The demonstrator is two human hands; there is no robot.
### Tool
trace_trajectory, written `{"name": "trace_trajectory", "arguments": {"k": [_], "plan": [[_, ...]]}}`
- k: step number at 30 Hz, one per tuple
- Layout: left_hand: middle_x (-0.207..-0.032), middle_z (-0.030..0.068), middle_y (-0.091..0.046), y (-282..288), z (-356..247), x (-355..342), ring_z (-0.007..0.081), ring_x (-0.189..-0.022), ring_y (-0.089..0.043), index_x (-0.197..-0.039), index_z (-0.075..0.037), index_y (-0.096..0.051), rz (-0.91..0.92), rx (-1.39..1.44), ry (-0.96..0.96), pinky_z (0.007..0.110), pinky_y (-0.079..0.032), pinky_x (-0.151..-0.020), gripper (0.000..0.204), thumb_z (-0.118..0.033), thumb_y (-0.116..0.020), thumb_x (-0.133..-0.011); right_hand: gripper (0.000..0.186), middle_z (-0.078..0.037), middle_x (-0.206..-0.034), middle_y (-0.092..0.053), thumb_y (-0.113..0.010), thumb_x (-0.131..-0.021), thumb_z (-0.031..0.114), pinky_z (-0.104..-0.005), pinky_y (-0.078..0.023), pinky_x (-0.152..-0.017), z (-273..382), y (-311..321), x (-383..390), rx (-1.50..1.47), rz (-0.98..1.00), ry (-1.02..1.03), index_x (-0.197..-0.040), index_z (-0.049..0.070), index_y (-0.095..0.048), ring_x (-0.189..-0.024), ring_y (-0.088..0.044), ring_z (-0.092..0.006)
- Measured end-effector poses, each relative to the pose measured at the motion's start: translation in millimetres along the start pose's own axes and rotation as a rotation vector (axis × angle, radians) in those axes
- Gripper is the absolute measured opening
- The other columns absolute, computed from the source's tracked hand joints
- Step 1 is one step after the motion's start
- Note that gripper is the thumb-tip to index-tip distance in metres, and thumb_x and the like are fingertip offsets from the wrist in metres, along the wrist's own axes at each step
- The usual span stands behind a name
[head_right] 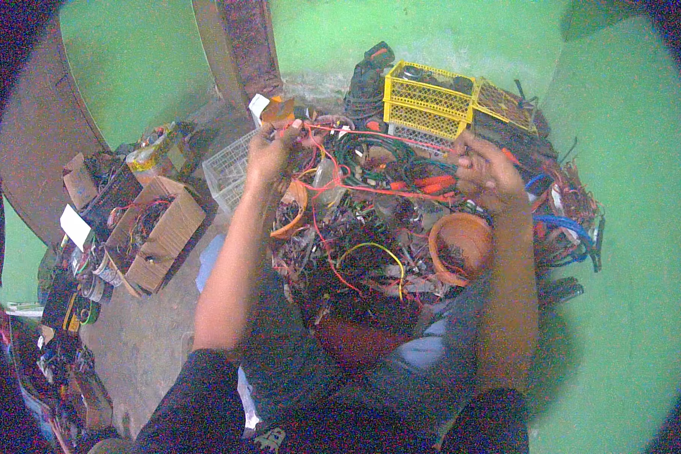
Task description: The person sits cross-legged on the floor and sorts through a large pile of tangled electrical wires. They repeatedly pick up individual wires, untangle them, and place them into separate piles or containers.
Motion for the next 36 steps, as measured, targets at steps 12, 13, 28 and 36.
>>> {"name": "trace_trajectory", "arguments": {"k": [12, 13, 28, 36], "plan": [[-0.086, 0.0095, -0.065, 6.7, -21.9, 7.0, 0.0178, -0.074, -0.069, -0.098, 0.0, -0.056, 0.0, -0.195, -0.041, 0.023, -0.045, -0.05, 0.017, -0.012, -0.064, -0.089, 0.042, -0.001, -0.073, -0.051, -0.048, -0.098, 0.035, -0.0157, -0.032, -0.047, 25.7, -25.3, 16.2, 0.77, -0.189, 0.31, -0.099, -0.004, -0.063, -0.054, -0.041, -0.0018], [-0.086, 0.0097, -0.065, 5.1, -22.5, 7.5, 0.018, -0.074, -0.069, -0.098, 0.0, -0.056, -0.005, -0.193, -0.054, 0.023, -0.045, -0.05, 0.017, -0.012, -0.064, -0.089, 0.041, -0.001, -0.072, -0.05, -0.047, -0.098, 0.034, -0.0158, -0.032, -0.047, 26.4, -10.7, 13.3, 0.593, -0.189, 0.302, -0.099, -0.003, -0.063, -0.054, -0.041, -0.002], [-0.088, 0.0173, -0.066, -17.2, 2.1, 12.2, 0.0252, -0.068, -0.069, -0.095, 0.008, -0.049, -0.13, -0.192, -0.118, 0.029, -0.056, -0.057, 0.009, 0.002, -0.056, -0.091, 0.038, -0.019, -0.128, -0.046, -0.066, -0.08, 0.016, -0.0485, -0.037, -0.101, -73.3, -135.2, -22.0, 2.29, -0.692, 0.846, -0.114, 0.002, -0.057, -0.12, -0.044, -0.0379], [-0.088, 0.0175, -0.067, -16.5, 8.3, 5.6, 0.0235, -0.066, -0.069, -0.098, 0.009, -0.049, -0.164, -0.103, -0.16, 0.029, -0.056, -0.057, 0.014, 0.0, -0.057, -0.091, 0.023, -0.016, -0.087, -0.061, -0.067, -0.085, 0.019, -0.0406, -0.049, -0.068, -119.2, -81.6, -44.7, 1.489, -0.513, 0.407, -0.093, -0.002, -0.06, -0.074, -0.061, -0.03]]}}
Point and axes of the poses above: each hand's wrist, its own x-axis away from the middle knuckle, its own y-axis out of the back of the hand, z = x × y, the point moved 6 cm from there along -x, towards the middle knuckle
